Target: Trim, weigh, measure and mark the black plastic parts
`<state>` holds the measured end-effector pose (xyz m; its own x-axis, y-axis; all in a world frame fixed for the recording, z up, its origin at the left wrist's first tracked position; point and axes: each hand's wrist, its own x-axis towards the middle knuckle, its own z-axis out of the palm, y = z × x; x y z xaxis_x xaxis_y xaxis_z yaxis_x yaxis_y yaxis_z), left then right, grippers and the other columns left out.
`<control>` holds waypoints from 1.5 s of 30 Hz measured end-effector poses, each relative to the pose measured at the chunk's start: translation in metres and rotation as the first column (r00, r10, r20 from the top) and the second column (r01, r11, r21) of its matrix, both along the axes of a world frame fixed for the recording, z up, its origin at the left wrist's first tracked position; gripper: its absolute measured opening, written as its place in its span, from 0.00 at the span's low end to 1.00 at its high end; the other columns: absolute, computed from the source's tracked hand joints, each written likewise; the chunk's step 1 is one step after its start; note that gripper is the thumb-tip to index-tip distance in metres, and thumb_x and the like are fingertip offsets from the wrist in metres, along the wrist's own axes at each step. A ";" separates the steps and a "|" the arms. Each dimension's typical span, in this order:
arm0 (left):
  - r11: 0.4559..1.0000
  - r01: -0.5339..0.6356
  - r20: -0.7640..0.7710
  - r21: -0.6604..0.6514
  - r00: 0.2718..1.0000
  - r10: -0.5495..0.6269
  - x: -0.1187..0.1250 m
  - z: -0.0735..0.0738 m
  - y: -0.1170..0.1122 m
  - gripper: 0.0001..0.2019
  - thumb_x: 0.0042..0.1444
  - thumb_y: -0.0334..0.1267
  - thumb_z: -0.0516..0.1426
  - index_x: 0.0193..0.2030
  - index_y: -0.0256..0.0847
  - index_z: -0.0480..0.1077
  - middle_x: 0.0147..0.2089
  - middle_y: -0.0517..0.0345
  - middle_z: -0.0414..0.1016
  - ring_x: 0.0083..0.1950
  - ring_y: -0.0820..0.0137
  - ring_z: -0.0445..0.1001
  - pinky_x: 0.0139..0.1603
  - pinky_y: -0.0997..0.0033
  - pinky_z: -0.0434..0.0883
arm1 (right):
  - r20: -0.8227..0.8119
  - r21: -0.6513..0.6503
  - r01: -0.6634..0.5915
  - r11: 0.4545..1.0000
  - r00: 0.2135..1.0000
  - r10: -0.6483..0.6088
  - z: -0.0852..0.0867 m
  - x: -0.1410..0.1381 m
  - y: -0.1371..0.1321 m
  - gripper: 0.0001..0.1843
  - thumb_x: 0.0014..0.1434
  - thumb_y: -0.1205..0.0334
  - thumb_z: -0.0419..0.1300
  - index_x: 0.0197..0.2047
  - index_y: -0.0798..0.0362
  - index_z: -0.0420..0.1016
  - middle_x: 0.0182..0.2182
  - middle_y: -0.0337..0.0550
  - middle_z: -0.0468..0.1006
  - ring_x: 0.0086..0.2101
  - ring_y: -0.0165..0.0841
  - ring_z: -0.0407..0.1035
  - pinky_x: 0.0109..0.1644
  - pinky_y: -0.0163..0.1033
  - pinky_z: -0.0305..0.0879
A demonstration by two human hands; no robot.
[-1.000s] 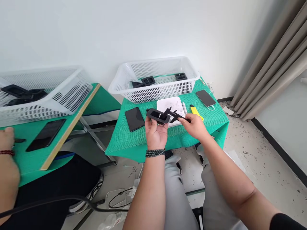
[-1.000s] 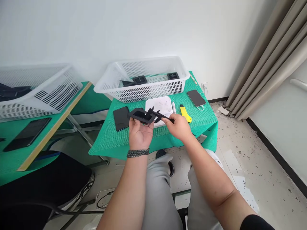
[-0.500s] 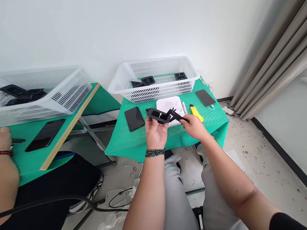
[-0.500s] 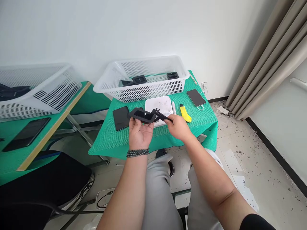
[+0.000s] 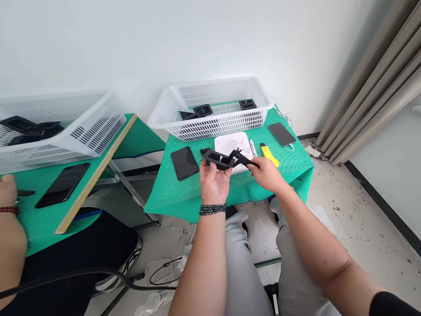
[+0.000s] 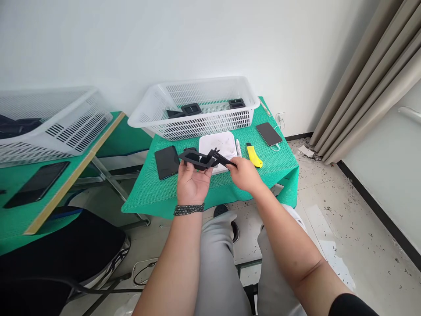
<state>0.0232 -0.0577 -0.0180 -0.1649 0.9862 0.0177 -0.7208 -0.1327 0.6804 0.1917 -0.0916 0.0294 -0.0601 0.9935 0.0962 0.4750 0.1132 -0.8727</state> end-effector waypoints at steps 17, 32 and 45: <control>0.992 -0.064 0.002 -0.107 0.998 0.065 -0.005 0.000 0.003 0.11 0.57 0.43 0.70 0.46 0.52 0.77 0.50 0.59 0.82 0.49 0.67 0.81 0.48 0.66 0.82 | -0.053 0.007 0.088 0.996 0.995 -0.088 -0.005 0.005 0.004 0.11 0.64 0.63 0.55 0.28 0.49 0.65 0.26 0.39 0.72 0.28 0.34 0.65 0.33 0.38 0.57; 0.997 -0.031 0.028 -0.071 0.999 0.033 -0.004 -0.007 0.005 0.20 0.49 0.46 0.75 0.46 0.50 0.77 0.49 0.58 0.82 0.48 0.66 0.81 0.47 0.65 0.81 | -0.330 0.047 0.226 0.973 0.923 -0.198 -0.014 0.006 0.010 0.14 0.65 0.51 0.57 0.32 0.51 0.71 0.23 0.36 0.71 0.26 0.32 0.66 0.29 0.36 0.57; 0.996 -0.030 0.040 -0.088 0.999 0.034 -0.002 -0.008 0.004 0.20 0.49 0.44 0.75 0.46 0.50 0.76 0.52 0.58 0.81 0.53 0.64 0.79 0.50 0.62 0.81 | -0.277 0.053 0.175 0.983 0.948 -0.154 -0.021 0.009 0.014 0.06 0.62 0.60 0.57 0.37 0.52 0.74 0.25 0.37 0.73 0.28 0.34 0.66 0.31 0.36 0.59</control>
<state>0.0217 -0.0536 -0.0255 -0.1952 0.9778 -0.0758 -0.7449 -0.0975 0.6600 0.2008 -0.0774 0.0088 0.1427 0.9765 0.1615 0.2398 0.1242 -0.9628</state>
